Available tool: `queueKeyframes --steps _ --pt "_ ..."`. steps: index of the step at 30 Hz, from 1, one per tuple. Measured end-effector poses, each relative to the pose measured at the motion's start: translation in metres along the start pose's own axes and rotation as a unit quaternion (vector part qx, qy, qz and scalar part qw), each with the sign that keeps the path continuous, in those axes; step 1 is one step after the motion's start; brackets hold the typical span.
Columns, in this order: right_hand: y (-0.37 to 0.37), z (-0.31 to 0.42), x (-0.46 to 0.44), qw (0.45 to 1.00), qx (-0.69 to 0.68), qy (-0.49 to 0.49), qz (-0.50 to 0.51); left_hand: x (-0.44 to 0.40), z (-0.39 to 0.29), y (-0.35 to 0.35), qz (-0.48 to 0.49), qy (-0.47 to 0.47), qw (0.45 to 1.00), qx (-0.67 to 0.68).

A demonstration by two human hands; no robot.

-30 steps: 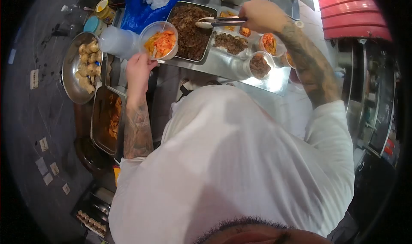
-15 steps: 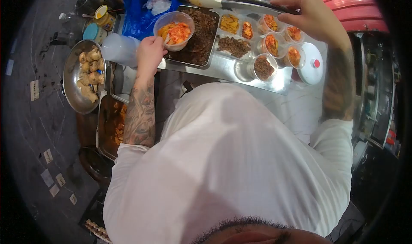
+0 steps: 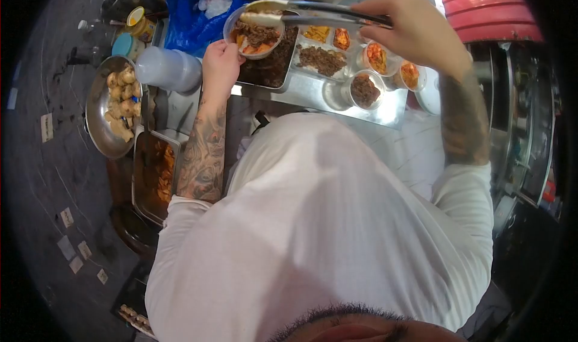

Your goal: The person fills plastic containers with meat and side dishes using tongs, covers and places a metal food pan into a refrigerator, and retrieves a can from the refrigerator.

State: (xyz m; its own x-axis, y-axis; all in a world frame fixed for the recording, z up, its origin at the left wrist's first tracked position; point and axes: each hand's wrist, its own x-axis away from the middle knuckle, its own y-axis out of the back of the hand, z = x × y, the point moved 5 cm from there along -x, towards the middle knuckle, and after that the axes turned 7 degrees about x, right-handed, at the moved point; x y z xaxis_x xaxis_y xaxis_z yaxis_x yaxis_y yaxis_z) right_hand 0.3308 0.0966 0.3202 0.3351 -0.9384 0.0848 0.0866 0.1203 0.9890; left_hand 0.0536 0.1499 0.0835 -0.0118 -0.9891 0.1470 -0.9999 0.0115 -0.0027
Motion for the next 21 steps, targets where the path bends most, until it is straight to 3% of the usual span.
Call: queueKeyframes --steps 5,8,10,12,15,21 --pt "0.021 -0.008 0.017 0.999 0.009 0.019 -0.029 0.004 0.01 -0.004 -0.063 -0.08 0.994 -0.032" --pt "0.018 0.005 0.018 0.997 0.041 0.052 -0.033 0.02 -0.008 -0.015 -0.101 -0.199 0.969 -0.103" --pt "0.016 0.007 0.022 0.996 0.058 0.069 -0.023 0.018 0.001 -0.022 -0.04 0.017 0.997 0.066" --pt "0.018 -0.004 0.026 0.999 -0.012 0.0 -0.034 0.018 0.003 -0.017 -0.029 0.032 0.997 0.064" --pt "0.011 -0.036 0.034 0.999 0.0 -0.039 -0.029 0.018 0.004 -0.004 -0.022 0.053 0.997 0.055" --pt "-0.037 -0.057 0.047 0.998 0.055 -0.023 -0.029 0.025 -0.006 0.011 -0.039 0.057 0.997 0.047"
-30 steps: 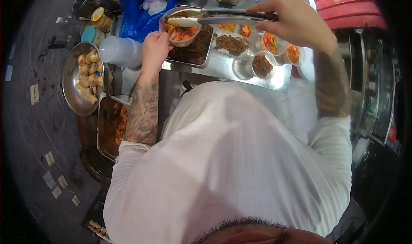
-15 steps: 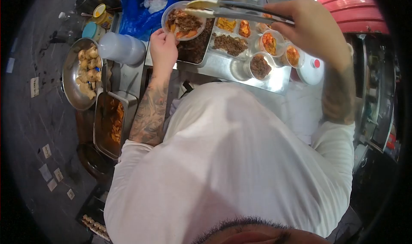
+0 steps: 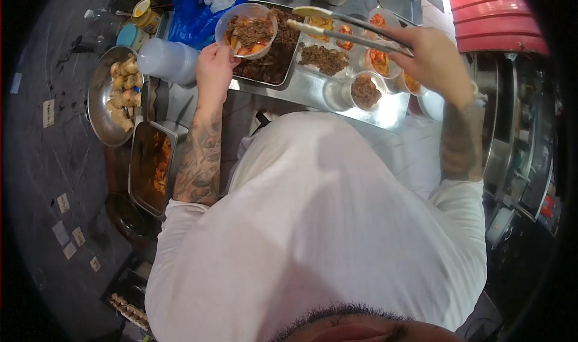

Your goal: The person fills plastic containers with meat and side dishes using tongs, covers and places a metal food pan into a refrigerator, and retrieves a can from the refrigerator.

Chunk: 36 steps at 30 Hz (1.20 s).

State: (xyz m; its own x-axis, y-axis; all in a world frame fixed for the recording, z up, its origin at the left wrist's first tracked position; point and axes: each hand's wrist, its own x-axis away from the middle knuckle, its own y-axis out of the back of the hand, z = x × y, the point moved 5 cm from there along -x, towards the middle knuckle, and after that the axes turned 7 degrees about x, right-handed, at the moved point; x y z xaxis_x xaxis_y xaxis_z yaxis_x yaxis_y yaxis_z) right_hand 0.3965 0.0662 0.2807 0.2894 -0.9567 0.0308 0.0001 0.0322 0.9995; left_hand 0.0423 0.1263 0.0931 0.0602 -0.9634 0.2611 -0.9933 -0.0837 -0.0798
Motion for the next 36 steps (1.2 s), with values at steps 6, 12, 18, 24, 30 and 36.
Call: queueKeyframes --steps 6,12,18,24,30,36 --pt "-0.023 0.03 0.001 0.999 0.051 -0.008 -0.016 0.002 -0.006 -0.001 0.018 0.0 1.0 0.002" --pt "-0.014 0.024 0.001 0.998 0.024 0.01 -0.052 0.003 0.002 0.0 0.008 0.007 1.0 -0.011" --pt "0.026 0.042 0.004 0.996 0.036 0.029 -0.071 -0.005 0.018 0.005 0.014 0.0 0.999 -0.034" --pt "0.034 0.06 -0.001 0.996 0.068 0.043 -0.047 0.003 0.016 -0.008 0.017 -0.001 1.0 -0.022" --pt "0.061 0.056 0.002 0.996 0.081 0.02 0.024 0.011 0.017 -0.006 -0.007 -0.123 0.984 -0.125" --pt "0.049 0.077 -0.003 0.994 0.093 0.051 0.007 0.037 -0.014 -0.02 -0.032 -0.221 0.951 -0.215"
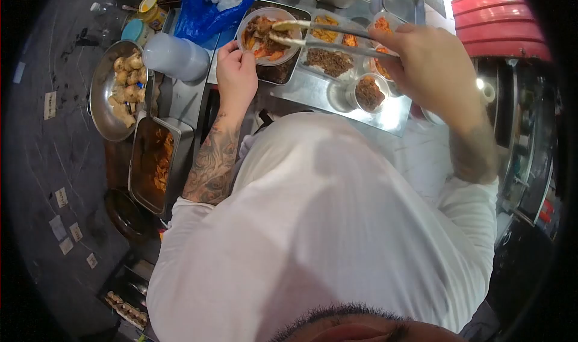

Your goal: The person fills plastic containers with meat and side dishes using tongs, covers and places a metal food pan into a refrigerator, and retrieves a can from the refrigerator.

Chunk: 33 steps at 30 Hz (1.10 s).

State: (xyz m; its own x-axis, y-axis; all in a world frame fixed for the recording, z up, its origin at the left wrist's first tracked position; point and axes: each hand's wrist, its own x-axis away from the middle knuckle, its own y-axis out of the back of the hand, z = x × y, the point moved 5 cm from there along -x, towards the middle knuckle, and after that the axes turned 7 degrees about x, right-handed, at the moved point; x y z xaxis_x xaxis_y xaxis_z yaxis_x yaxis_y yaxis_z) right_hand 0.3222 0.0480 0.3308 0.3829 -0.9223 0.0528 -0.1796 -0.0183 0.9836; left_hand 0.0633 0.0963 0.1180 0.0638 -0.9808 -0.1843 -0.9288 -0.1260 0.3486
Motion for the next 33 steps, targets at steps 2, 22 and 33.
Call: queueKeyframes --steps 2,22,33 --pt "-0.008 0.003 -0.004 1.0 0.017 -0.012 0.0 0.002 -0.002 0.0 0.007 0.007 1.0 0.01" --pt "-0.076 -0.021 -0.032 1.0 0.019 0.002 0.005 0.015 0.062 0.068 -0.046 0.234 0.944 0.229" --pt "-0.127 0.045 -0.108 0.985 0.07 0.04 0.154 0.013 0.06 0.085 -0.084 0.23 0.933 0.264"
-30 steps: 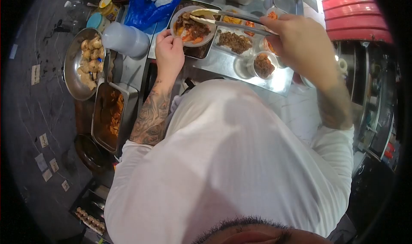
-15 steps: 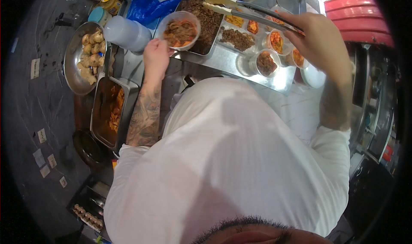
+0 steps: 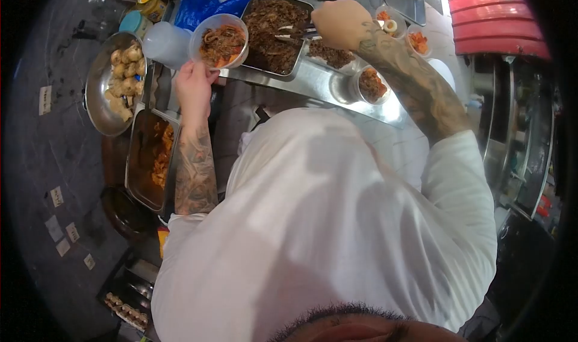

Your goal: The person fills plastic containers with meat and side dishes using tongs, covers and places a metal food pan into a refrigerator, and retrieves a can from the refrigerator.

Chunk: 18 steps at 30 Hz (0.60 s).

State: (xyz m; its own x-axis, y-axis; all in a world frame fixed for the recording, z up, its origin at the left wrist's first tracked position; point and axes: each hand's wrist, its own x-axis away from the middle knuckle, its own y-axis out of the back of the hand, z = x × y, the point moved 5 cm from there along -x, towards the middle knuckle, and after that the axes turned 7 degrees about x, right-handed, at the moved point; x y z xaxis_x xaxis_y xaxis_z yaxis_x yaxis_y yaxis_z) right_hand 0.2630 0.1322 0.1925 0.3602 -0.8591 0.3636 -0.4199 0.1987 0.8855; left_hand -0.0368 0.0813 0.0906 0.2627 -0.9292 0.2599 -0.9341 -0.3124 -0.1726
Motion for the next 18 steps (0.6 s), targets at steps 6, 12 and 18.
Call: queueKeyframes --steps 6,12,18 --pt "0.023 -0.027 0.023 0.999 0.027 0.004 -0.022 -0.002 0.016 0.0 0.03 0.023 0.999 0.001" --pt "0.069 -0.059 0.055 0.999 -0.004 -0.039 -0.004 -0.002 0.016 -0.012 0.012 0.019 1.0 -0.008" --pt "0.122 -0.072 0.1 0.99 -0.098 -0.083 -0.06 -0.013 0.022 -0.034 0.063 0.005 0.994 -0.084"
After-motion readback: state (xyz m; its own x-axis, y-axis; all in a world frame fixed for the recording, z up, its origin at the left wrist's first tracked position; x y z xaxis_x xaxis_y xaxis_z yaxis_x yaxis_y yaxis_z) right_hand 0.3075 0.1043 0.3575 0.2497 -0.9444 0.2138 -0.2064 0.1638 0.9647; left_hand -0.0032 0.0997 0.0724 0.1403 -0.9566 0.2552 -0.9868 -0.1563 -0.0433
